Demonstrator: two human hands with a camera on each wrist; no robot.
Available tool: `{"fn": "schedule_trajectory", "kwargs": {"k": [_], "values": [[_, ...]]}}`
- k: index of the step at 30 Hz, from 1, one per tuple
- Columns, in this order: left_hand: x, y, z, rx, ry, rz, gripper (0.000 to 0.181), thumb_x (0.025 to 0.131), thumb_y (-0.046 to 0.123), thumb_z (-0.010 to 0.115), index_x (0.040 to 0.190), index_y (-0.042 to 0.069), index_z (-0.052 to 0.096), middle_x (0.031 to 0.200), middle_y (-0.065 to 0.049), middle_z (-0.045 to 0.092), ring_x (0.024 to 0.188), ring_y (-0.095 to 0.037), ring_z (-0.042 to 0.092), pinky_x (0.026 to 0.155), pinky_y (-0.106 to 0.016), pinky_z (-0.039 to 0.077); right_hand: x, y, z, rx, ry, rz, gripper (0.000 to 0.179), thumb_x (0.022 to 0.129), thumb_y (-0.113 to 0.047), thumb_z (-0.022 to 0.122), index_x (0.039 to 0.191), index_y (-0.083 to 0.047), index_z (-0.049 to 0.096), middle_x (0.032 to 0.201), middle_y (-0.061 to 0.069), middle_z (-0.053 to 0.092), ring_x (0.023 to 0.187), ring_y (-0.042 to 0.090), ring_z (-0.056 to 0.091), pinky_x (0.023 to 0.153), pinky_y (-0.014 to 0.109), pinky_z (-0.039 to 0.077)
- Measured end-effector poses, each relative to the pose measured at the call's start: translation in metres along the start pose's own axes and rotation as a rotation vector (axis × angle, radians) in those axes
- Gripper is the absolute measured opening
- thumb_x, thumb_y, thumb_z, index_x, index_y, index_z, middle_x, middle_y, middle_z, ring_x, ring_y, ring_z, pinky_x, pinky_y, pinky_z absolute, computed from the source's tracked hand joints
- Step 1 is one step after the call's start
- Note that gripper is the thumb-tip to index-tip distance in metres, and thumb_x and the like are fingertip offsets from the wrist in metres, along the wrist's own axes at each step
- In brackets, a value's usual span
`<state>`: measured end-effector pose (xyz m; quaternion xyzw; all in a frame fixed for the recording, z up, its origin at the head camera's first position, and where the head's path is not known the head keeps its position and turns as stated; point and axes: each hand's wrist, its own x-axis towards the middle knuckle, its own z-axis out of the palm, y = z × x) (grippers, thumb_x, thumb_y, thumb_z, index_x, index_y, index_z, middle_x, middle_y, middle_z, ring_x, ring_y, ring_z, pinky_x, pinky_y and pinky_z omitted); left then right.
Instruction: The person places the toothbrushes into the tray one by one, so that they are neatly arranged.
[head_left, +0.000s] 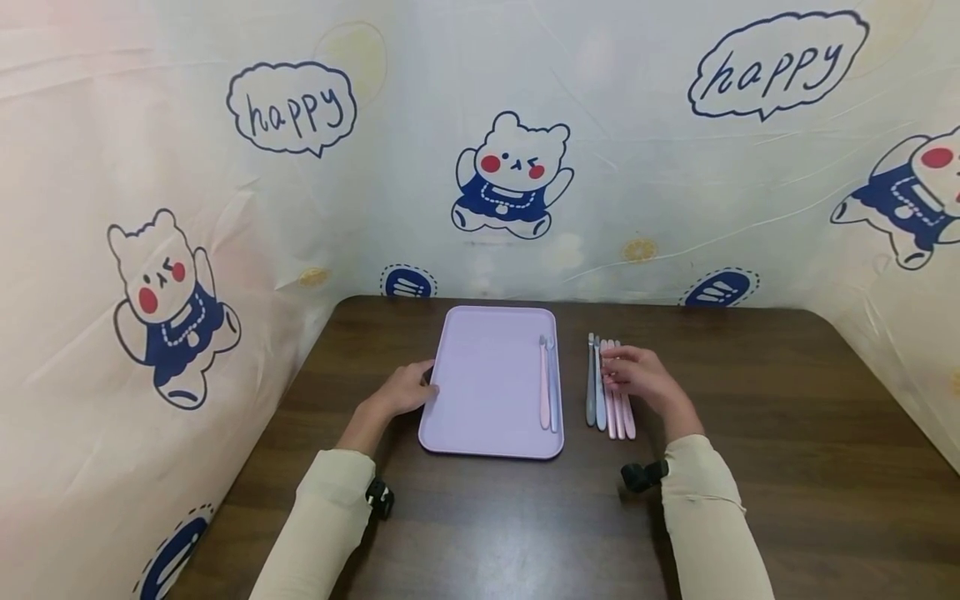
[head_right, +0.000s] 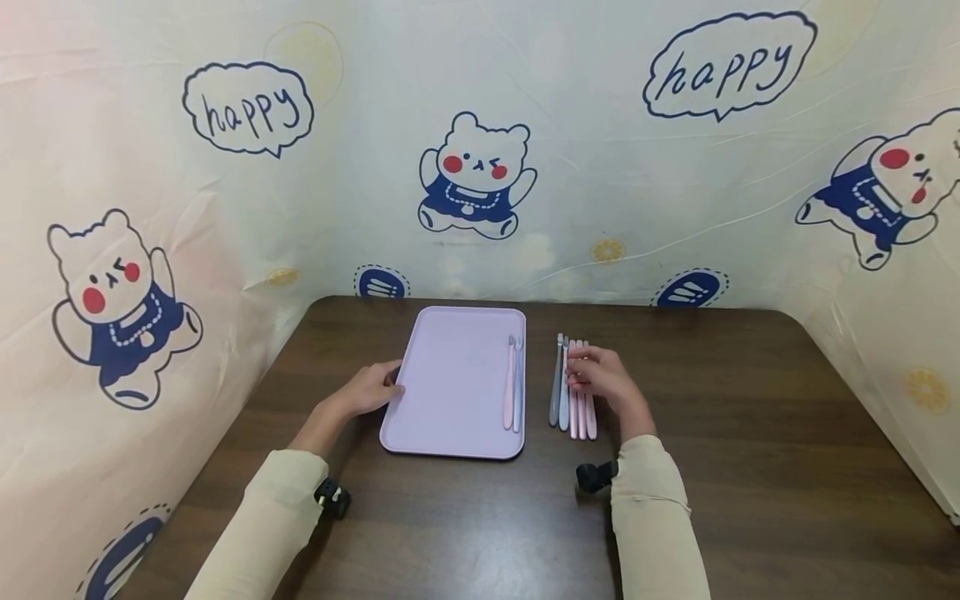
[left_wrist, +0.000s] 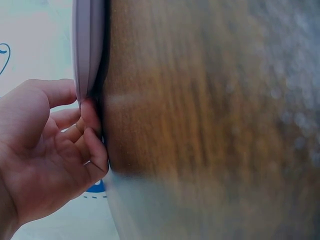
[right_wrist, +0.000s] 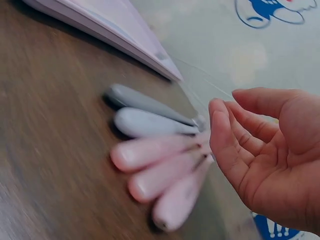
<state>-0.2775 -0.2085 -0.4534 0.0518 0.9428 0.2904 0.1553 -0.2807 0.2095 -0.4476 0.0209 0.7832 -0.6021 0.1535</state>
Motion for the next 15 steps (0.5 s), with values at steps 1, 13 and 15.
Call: {"fn": "schedule_trajectory", "kwargs": {"k": [1,13,15], "values": [[0.000,0.000,0.000,0.001,-0.001,0.001,0.061,0.100,0.018,0.056,0.157,0.004,0.036,0.134,-0.021,0.065,0.103,-0.026,0.064,0.100,-0.046,0.055,-0.002,0.000,-0.003,0.003,0.006,0.005,0.045,0.105,-0.017,0.051,0.144,0.006,0.046,0.103,0.005,0.062,0.080,0.007,0.063,0.075,0.020,0.058],[0.000,0.002,0.001,0.006,-0.005,0.002,0.061,0.101,0.020,0.056,0.157,0.006,0.037,0.139,-0.020,0.063,0.107,-0.027,0.064,0.104,-0.049,0.052,-0.011,0.004,-0.024,-0.042,0.018,0.077,0.049,0.103,-0.015,0.055,0.144,0.008,0.043,0.100,0.004,0.065,0.080,0.006,0.064,0.075,0.020,0.058],[0.000,0.001,0.002,0.004,-0.006,0.007,0.060,0.101,0.019,0.055,0.157,0.007,0.037,0.140,-0.019,0.062,0.108,-0.028,0.064,0.106,-0.050,0.052,-0.011,0.006,-0.025,-0.045,0.020,0.093,0.048,0.102,-0.013,0.056,0.142,0.010,0.044,0.098,0.003,0.067,0.078,0.005,0.064,0.074,0.020,0.058]]}}
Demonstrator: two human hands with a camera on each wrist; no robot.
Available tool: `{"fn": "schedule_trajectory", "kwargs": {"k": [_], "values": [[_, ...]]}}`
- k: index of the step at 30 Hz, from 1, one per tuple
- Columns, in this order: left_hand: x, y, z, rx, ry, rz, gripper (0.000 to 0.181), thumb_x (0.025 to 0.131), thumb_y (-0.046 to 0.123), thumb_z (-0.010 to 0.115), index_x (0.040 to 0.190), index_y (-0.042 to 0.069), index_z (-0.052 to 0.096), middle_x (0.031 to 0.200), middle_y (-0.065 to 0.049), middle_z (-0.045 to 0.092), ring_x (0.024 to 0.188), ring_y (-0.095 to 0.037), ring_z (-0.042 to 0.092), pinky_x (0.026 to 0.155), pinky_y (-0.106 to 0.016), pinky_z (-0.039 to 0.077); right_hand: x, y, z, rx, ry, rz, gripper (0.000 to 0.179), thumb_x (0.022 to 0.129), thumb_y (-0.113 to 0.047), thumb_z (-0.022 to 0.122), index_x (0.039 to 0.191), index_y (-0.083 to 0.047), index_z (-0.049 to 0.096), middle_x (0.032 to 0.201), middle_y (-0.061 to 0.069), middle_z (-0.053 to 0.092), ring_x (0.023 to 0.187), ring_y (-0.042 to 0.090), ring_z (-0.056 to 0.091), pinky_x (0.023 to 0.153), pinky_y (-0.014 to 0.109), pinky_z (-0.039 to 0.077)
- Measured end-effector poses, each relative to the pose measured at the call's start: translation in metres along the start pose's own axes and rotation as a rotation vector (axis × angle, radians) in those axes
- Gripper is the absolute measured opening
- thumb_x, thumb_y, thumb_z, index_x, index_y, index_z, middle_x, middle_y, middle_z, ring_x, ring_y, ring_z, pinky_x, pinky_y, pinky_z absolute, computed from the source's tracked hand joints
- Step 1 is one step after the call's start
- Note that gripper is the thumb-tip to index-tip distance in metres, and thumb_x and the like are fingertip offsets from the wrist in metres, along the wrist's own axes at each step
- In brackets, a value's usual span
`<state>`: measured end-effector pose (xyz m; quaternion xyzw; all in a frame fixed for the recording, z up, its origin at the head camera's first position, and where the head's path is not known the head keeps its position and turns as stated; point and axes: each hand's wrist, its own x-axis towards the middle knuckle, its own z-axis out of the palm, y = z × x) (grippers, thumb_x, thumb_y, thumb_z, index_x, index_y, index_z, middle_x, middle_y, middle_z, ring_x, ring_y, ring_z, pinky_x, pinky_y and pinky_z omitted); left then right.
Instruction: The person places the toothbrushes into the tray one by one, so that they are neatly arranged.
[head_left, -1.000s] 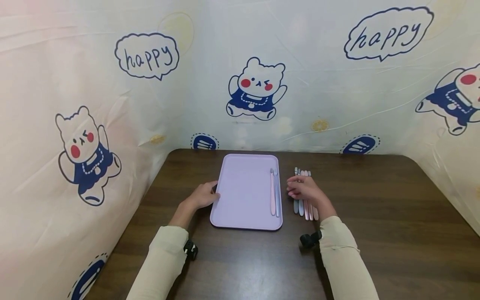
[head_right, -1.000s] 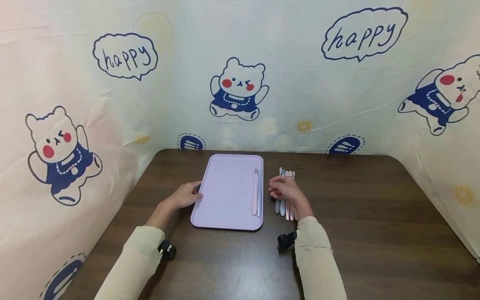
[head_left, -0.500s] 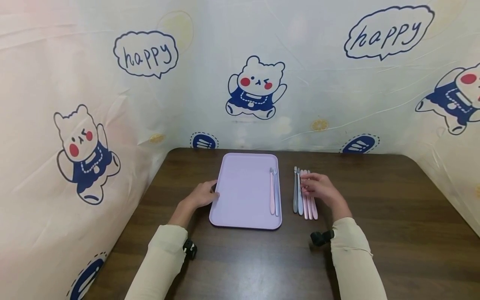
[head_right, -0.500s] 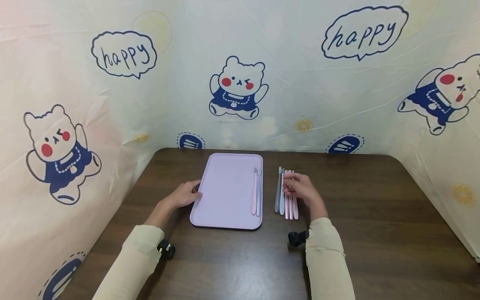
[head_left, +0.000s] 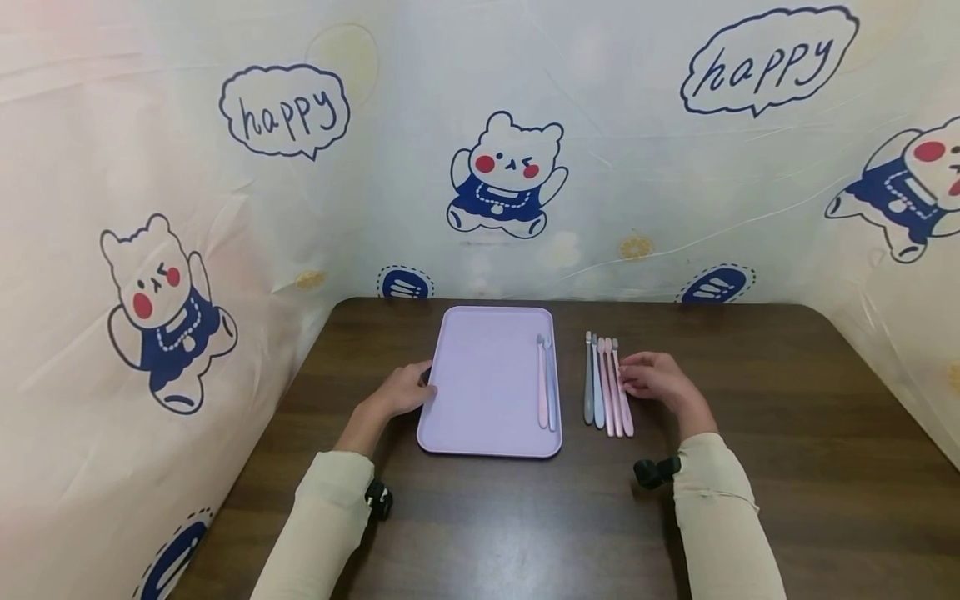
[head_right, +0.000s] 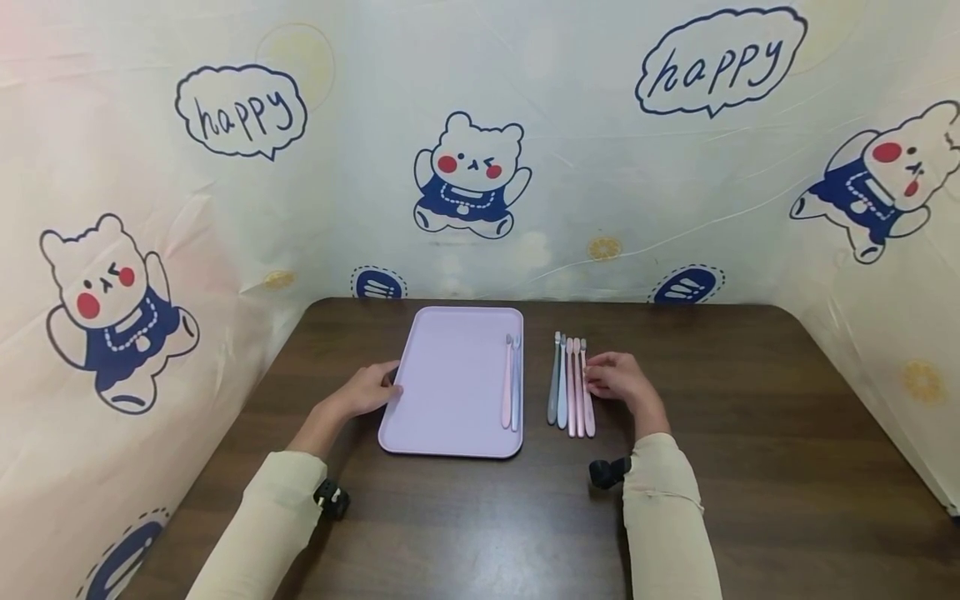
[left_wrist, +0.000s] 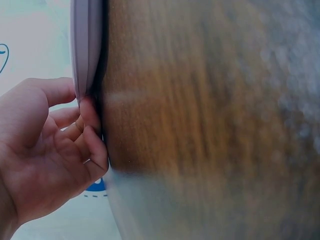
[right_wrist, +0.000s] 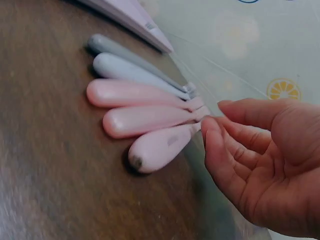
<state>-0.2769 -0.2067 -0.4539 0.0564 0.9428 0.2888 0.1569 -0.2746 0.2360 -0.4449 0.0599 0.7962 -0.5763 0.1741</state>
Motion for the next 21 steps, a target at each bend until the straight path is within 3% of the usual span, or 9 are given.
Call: {"fn": "schedule_trajectory", "kwargs": {"k": [8,21], "values": [[-0.0001,-0.0005,-0.0007,0.005,0.002,0.006,0.059,0.101,0.020,0.056,0.156,0.008,0.040,0.137,-0.018,0.065,0.106,-0.027,0.064,0.104,-0.048,0.053,0.0026,0.0024,-0.0007,-0.045,0.016,0.089,0.045,0.101,-0.016,0.060,0.137,0.008,0.050,0.094,0.001,0.064,0.078,0.007,0.064,0.072,0.019,0.058],[0.0006,0.0007,-0.0076,-0.066,-0.055,-0.022,0.061,0.101,0.019,0.055,0.156,0.002,0.036,0.142,-0.023,0.059,0.112,-0.030,0.064,0.109,-0.053,0.048,0.0047,-0.0024,0.0050,-0.202,0.097,0.097,0.034,0.094,-0.013,0.070,0.119,0.009,0.063,0.089,0.005,0.065,0.075,0.010,0.063,0.068,0.021,0.058]]}}
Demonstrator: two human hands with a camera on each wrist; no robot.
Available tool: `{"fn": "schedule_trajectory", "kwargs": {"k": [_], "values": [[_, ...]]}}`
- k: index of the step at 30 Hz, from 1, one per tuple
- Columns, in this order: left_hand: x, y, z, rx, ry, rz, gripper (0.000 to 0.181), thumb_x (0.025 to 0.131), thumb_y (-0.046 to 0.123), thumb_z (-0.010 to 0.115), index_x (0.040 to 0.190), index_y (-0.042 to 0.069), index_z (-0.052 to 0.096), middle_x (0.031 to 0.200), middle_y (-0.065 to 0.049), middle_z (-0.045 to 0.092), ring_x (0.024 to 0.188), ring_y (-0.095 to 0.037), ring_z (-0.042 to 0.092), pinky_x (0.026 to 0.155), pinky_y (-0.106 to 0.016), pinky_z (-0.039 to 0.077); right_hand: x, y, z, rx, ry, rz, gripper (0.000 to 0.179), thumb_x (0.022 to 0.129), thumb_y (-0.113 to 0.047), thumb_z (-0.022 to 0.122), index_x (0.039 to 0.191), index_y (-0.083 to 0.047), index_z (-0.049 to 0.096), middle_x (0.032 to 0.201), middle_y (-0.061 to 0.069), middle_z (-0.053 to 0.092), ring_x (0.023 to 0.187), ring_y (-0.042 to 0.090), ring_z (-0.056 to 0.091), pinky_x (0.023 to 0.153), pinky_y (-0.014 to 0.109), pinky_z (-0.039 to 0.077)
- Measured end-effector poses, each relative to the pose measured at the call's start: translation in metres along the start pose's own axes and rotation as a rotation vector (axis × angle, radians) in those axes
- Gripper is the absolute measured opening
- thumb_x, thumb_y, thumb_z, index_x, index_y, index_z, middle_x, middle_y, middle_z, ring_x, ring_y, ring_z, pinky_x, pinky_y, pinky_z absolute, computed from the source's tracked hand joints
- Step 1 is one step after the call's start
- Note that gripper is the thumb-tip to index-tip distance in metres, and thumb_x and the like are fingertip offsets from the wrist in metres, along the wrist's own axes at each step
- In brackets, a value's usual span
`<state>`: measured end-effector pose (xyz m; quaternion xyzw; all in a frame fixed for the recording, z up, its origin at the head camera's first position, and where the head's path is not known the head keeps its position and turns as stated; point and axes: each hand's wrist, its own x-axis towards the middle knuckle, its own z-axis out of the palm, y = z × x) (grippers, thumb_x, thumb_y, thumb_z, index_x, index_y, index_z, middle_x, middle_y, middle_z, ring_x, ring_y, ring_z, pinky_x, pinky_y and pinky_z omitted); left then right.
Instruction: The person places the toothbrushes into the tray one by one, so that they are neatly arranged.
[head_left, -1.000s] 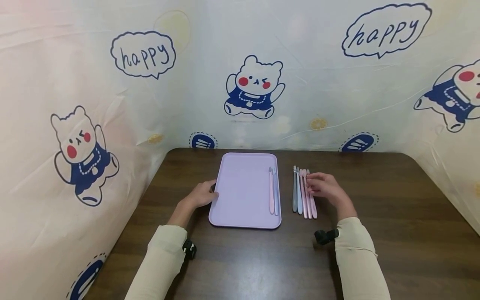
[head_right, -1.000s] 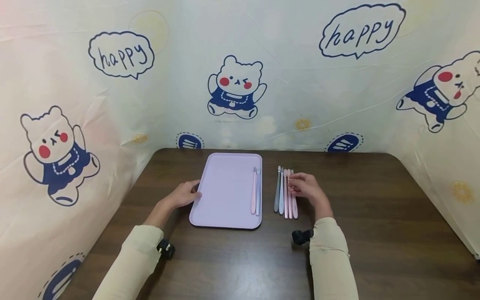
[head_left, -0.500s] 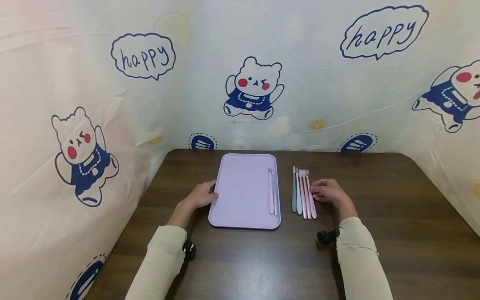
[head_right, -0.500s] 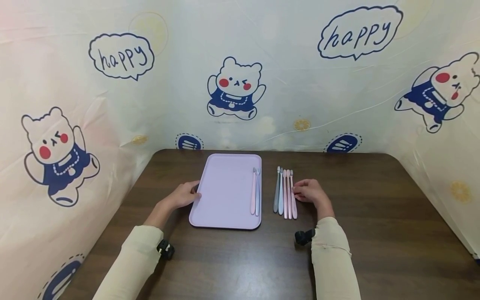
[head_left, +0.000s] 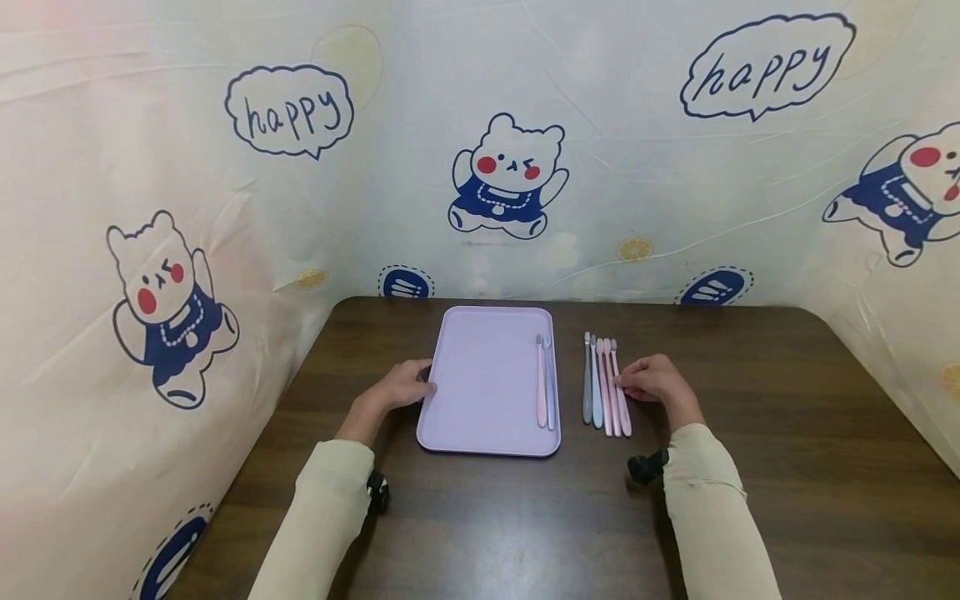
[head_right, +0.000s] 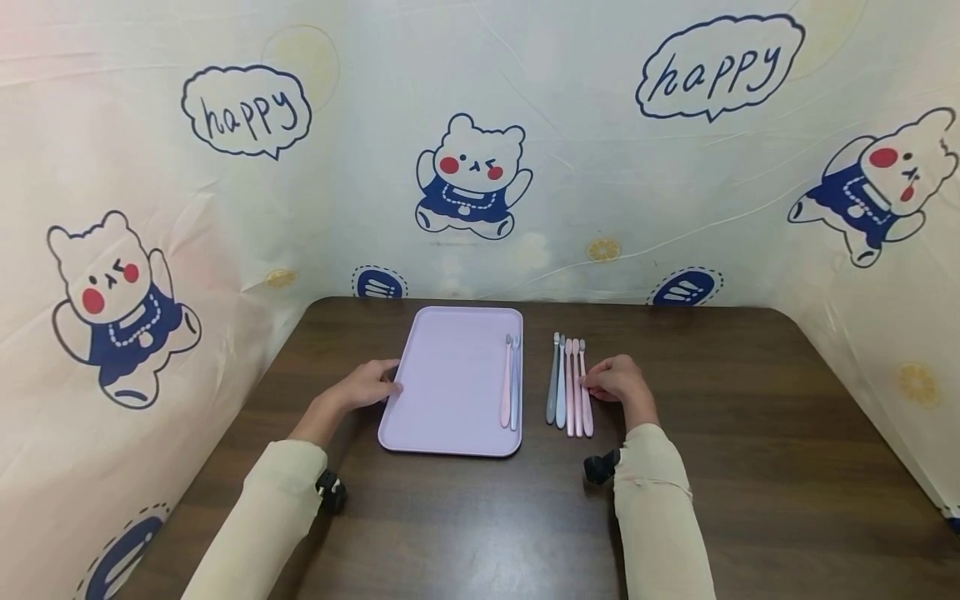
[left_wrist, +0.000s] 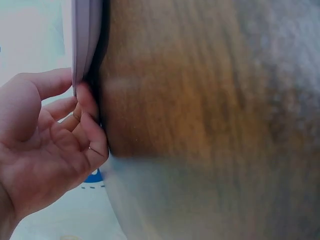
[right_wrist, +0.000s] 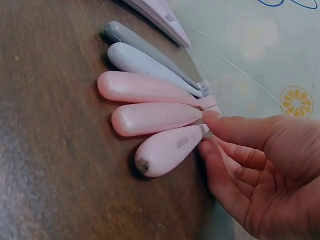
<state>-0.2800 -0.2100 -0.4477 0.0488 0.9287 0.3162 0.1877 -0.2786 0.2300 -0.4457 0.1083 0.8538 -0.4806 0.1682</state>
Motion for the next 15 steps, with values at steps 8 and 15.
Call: {"fn": "schedule_trajectory", "kwargs": {"k": [8,15], "values": [[0.0000,0.0034,-0.0038,-0.047,-0.023,-0.008,0.059,0.100,0.015,0.055,0.155,0.003,0.040,0.140,-0.023,0.060,0.103,-0.028,0.068,0.104,-0.050,0.053,0.0029,-0.0051,0.0001,-0.035,0.014,0.013,0.032,0.090,-0.009,0.075,0.114,0.010,0.066,0.091,0.008,0.064,0.075,0.011,0.062,0.069,0.023,0.058],[-0.0009,0.0040,-0.0062,-0.063,-0.023,-0.025,0.057,0.099,0.016,0.056,0.153,0.003,0.043,0.142,-0.022,0.058,0.104,-0.028,0.066,0.106,-0.050,0.052,0.0053,-0.0070,-0.0004,-0.051,0.011,0.060,0.031,0.090,-0.007,0.075,0.115,0.008,0.067,0.097,0.011,0.064,0.080,0.015,0.063,0.072,0.025,0.059]]}}
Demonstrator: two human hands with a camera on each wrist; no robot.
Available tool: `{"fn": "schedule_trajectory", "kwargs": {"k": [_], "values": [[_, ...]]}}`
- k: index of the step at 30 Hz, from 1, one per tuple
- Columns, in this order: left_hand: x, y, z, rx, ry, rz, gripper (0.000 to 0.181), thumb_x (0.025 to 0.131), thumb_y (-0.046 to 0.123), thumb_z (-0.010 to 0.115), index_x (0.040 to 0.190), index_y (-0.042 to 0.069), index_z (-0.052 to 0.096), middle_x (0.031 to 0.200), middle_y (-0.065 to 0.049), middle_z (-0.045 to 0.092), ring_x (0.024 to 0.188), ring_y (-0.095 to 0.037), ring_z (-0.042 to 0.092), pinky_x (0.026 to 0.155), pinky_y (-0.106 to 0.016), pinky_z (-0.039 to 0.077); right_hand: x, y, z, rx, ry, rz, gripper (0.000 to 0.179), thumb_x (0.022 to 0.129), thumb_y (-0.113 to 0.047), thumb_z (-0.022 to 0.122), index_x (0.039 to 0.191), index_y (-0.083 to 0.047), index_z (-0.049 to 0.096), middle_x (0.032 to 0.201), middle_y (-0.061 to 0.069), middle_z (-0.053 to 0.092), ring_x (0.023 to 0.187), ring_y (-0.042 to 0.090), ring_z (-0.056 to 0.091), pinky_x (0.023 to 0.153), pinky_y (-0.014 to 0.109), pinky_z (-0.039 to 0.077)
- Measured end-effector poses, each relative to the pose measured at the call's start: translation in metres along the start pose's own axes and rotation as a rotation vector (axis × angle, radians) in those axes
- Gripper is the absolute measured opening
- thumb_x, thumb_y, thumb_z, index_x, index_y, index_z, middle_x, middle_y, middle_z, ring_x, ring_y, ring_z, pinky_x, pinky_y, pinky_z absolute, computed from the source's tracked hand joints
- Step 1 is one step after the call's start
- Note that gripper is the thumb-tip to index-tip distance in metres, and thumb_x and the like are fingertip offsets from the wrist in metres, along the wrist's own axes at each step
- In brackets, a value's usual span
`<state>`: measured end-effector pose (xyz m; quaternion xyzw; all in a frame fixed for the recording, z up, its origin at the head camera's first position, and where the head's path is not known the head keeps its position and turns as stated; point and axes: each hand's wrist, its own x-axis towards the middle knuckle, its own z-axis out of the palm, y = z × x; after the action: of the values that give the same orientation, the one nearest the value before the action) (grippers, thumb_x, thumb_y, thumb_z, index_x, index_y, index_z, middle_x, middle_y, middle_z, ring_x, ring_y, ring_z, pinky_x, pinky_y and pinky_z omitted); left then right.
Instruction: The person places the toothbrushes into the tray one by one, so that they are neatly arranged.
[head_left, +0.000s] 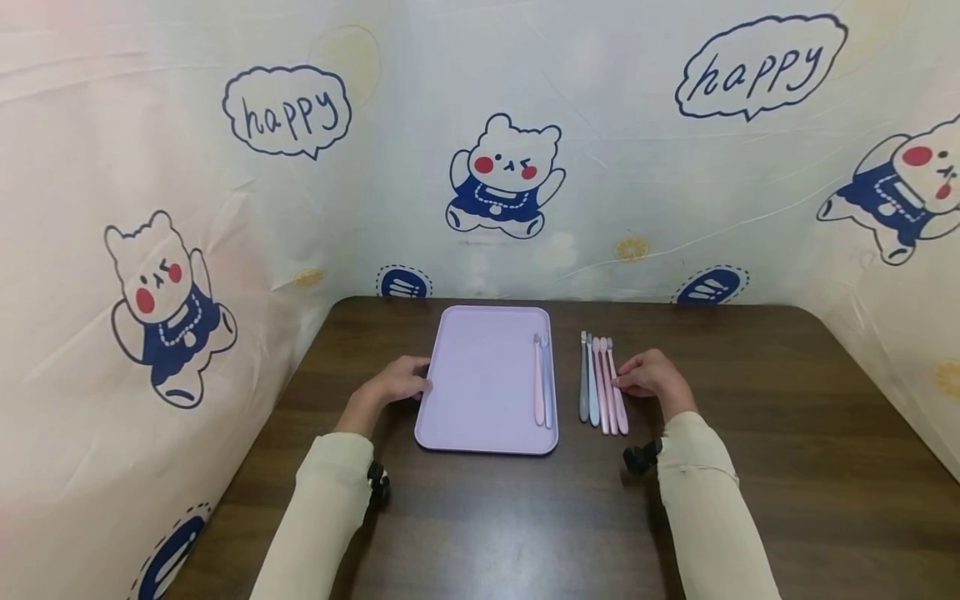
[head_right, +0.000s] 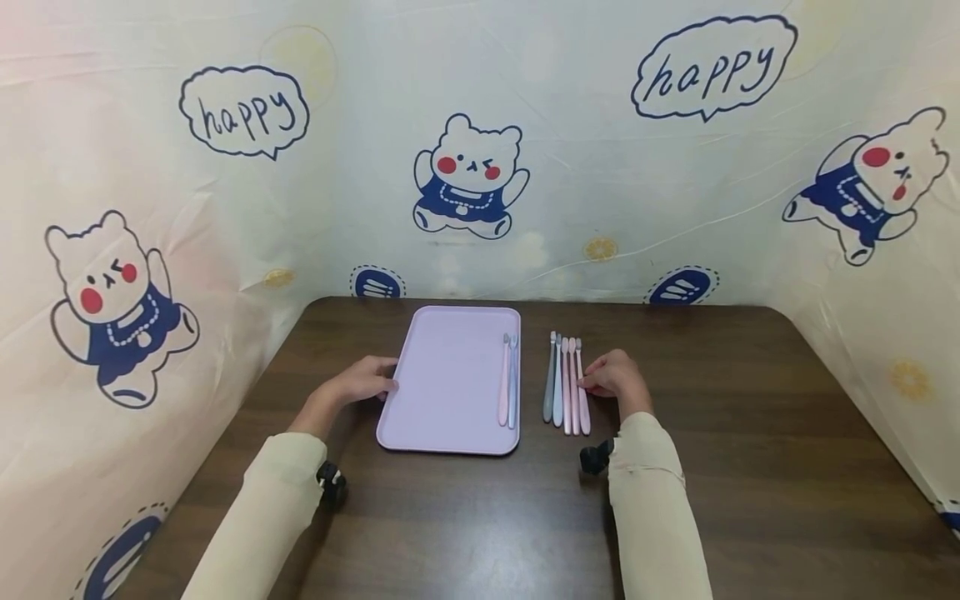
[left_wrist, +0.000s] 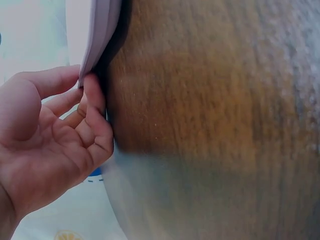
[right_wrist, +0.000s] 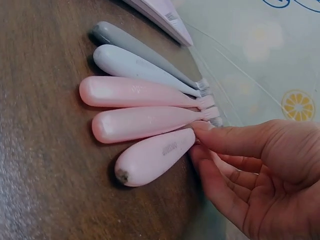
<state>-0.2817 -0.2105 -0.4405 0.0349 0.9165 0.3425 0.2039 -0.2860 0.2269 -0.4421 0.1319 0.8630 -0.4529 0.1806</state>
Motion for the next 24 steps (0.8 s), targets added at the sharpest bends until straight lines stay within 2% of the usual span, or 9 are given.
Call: {"fn": "schedule_trajectory", "kwargs": {"k": [5,11,17,24], "values": [[0.002,-0.001,-0.001,-0.014,-0.002,-0.013,0.059,0.098,0.016,0.056,0.153,0.002,0.042,0.139,-0.023,0.059,0.096,-0.026,0.068,0.101,-0.047,0.055,-0.001,-0.002,-0.001,-0.011,-0.007,-0.006,0.032,0.087,-0.008,0.077,0.112,0.009,0.068,0.089,0.008,0.067,0.077,0.014,0.064,0.070,0.025,0.058],[0.003,-0.003,-0.001,-0.048,-0.004,-0.019,0.060,0.096,0.016,0.057,0.153,0.001,0.042,0.135,-0.024,0.061,0.089,-0.024,0.069,0.091,-0.041,0.059,-0.003,-0.008,0.005,-0.045,0.029,-0.030,0.027,0.084,-0.007,0.076,0.105,0.010,0.072,0.078,0.004,0.067,0.070,0.012,0.063,0.066,0.023,0.057],[0.004,-0.003,-0.001,-0.063,-0.007,-0.027,0.060,0.097,0.016,0.057,0.153,0.001,0.042,0.136,-0.024,0.061,0.090,-0.025,0.069,0.091,-0.041,0.059,-0.001,-0.008,0.009,-0.092,0.050,-0.003,0.024,0.086,-0.011,0.075,0.102,0.007,0.072,0.078,0.005,0.066,0.068,0.012,0.062,0.061,0.021,0.055],[0.005,-0.004,-0.001,-0.076,-0.004,-0.030,0.060,0.097,0.016,0.057,0.154,0.003,0.042,0.137,-0.023,0.060,0.091,-0.025,0.069,0.095,-0.042,0.058,-0.003,-0.005,0.009,-0.118,0.057,-0.019,0.025,0.087,-0.015,0.074,0.100,0.007,0.071,0.075,0.004,0.065,0.065,0.010,0.062,0.060,0.021,0.054]]}}
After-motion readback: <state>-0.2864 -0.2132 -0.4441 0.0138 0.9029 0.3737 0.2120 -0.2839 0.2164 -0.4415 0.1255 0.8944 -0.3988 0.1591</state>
